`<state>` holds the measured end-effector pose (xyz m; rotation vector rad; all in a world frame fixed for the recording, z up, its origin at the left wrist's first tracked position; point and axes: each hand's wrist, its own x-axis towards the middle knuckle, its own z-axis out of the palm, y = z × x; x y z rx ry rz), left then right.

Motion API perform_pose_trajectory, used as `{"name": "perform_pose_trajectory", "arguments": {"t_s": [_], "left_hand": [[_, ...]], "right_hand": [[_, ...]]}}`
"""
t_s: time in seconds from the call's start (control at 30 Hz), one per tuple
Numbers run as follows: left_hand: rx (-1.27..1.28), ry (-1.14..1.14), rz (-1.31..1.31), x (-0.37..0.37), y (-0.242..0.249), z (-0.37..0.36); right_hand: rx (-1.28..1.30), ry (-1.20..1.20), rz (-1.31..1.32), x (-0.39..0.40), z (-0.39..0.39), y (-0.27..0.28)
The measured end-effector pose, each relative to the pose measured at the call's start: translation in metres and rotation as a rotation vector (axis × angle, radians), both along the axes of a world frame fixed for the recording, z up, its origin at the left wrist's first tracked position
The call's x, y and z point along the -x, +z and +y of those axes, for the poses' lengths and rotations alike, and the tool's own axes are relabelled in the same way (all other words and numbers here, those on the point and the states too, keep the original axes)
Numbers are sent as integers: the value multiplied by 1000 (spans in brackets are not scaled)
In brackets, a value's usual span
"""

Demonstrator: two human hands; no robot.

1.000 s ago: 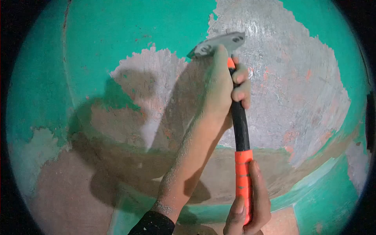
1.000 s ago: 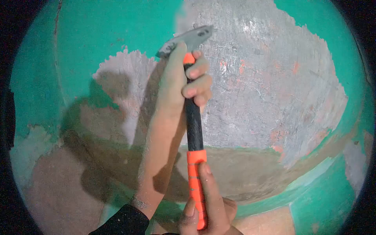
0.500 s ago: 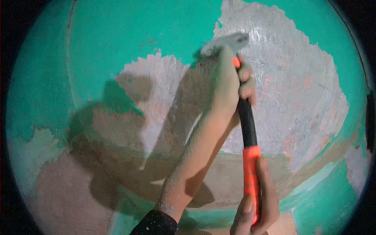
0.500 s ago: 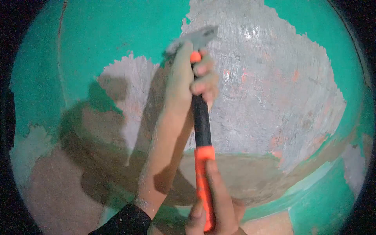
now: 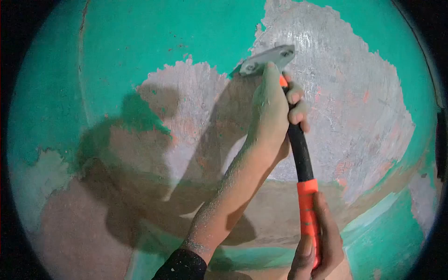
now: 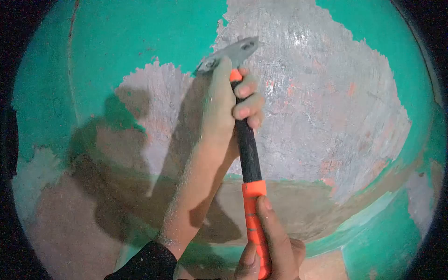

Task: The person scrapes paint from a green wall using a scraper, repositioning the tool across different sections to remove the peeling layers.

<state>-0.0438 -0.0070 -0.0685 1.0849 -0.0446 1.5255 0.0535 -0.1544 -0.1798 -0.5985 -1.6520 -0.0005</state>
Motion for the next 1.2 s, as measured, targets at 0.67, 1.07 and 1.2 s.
{"name": "perform_pose_trajectory", "arguments": {"t_s": [0.67, 1.07, 1.2], "left_hand": [[-15, -8, -46, -3, 23, 3], [-4, -24, -25, -9, 39, 10], [-16, 23, 8, -7, 33, 2]], "right_hand": [[-43, -20, 6, -1, 7, 13], [-99, -97, 42, 1, 14, 26], [-138, -18, 54, 1, 12, 22]]}}
